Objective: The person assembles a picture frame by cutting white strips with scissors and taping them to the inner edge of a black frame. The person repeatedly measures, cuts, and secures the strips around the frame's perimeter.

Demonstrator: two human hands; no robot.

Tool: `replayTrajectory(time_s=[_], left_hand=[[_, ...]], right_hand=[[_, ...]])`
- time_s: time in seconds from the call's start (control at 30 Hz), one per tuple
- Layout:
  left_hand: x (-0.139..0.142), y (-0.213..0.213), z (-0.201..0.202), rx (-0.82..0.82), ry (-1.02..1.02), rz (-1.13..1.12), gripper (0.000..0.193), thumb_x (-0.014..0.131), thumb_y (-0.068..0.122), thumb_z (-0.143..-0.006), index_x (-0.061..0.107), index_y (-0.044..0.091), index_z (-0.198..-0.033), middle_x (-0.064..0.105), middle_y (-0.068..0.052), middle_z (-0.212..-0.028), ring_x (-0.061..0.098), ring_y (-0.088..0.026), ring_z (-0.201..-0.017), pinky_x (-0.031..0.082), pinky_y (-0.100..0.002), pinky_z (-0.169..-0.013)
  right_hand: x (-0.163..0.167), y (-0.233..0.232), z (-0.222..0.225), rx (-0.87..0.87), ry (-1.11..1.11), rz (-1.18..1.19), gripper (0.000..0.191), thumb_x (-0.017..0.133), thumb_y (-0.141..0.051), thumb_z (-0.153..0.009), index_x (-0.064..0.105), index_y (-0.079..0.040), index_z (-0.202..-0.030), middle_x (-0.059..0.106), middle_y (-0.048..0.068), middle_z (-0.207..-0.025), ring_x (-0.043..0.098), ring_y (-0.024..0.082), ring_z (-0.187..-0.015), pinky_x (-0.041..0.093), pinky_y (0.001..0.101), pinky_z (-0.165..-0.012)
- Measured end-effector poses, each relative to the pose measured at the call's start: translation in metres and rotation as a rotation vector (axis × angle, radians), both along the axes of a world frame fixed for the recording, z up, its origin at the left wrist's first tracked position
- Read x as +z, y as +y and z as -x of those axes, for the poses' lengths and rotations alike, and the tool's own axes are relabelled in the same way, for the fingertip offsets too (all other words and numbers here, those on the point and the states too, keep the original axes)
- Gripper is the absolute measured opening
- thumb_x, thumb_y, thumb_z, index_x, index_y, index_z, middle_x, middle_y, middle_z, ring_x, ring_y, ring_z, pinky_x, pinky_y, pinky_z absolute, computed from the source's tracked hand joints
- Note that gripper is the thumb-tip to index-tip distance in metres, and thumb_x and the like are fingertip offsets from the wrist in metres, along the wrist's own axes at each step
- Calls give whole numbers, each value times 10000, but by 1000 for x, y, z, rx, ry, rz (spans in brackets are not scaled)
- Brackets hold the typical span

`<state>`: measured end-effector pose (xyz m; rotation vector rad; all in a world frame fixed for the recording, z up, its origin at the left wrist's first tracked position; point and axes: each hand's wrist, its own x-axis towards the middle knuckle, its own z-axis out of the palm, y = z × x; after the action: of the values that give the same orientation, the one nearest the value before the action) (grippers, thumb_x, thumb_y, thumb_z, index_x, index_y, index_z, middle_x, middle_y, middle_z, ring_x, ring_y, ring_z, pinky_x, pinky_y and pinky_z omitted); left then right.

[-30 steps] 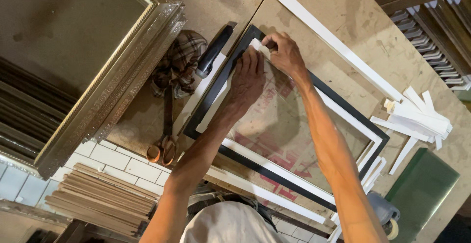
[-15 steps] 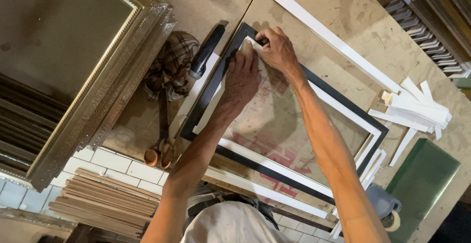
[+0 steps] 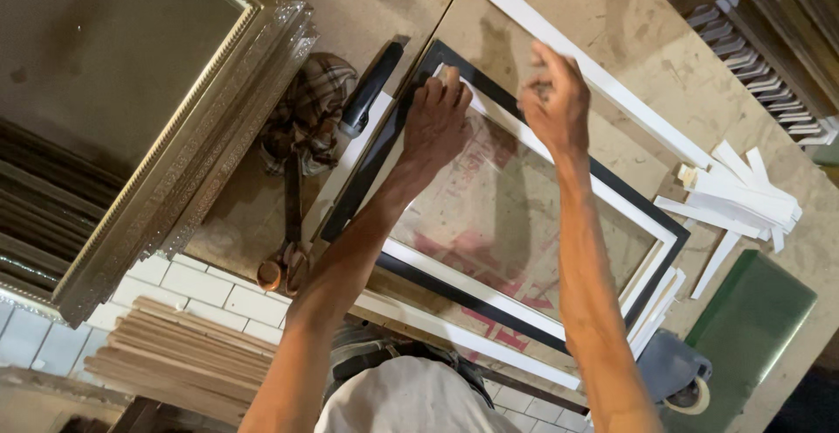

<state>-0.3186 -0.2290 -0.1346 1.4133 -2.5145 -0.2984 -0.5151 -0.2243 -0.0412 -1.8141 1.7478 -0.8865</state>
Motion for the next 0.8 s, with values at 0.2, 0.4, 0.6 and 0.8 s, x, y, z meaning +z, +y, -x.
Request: replayTrajectory(time_s=[0.2,0.4,0.6,0.8], left_hand=[[-9,12,-8,-36,5,59,625,630,390,-982,533,-52,-1413,433,-218,-1473,473,-356,-1190,410,-456,-911],[2,10,-16,-42,41,112,692,636,447,-889,547,-56,-1356,388,-208,-1562,461,-351,-1204,431,-468,-926],[21,1,-14,-28,83,-196,484,681,397,-849,702,14,-1145,620,-207,-1357,606,-345,-1074,468,-496,-951],[16,14,-21,-232,61,258,526,722,467,-921,662,-24,-1098,637,-239,-1324,620,-377,-1080,473,-505,-971]], right_hand=[[16,111,39,-250,-335,-155,405,693,-38,-985,610,-1,-1379,700,108,-1138,704,130,-936,582,246,-801],[28,252,78,-578,-71,-390,483,730,-130,-918,669,-43,-1389,737,99,-950,667,137,-843,511,257,-715],[47,389,109,-814,-258,-290,436,748,-130,-921,680,-28,-1340,738,101,-1039,678,132,-896,520,251,-765],[70,572,157,-999,-77,-193,422,757,-140,-913,666,2,-1300,733,66,-1107,679,130,-982,549,252,-840]])
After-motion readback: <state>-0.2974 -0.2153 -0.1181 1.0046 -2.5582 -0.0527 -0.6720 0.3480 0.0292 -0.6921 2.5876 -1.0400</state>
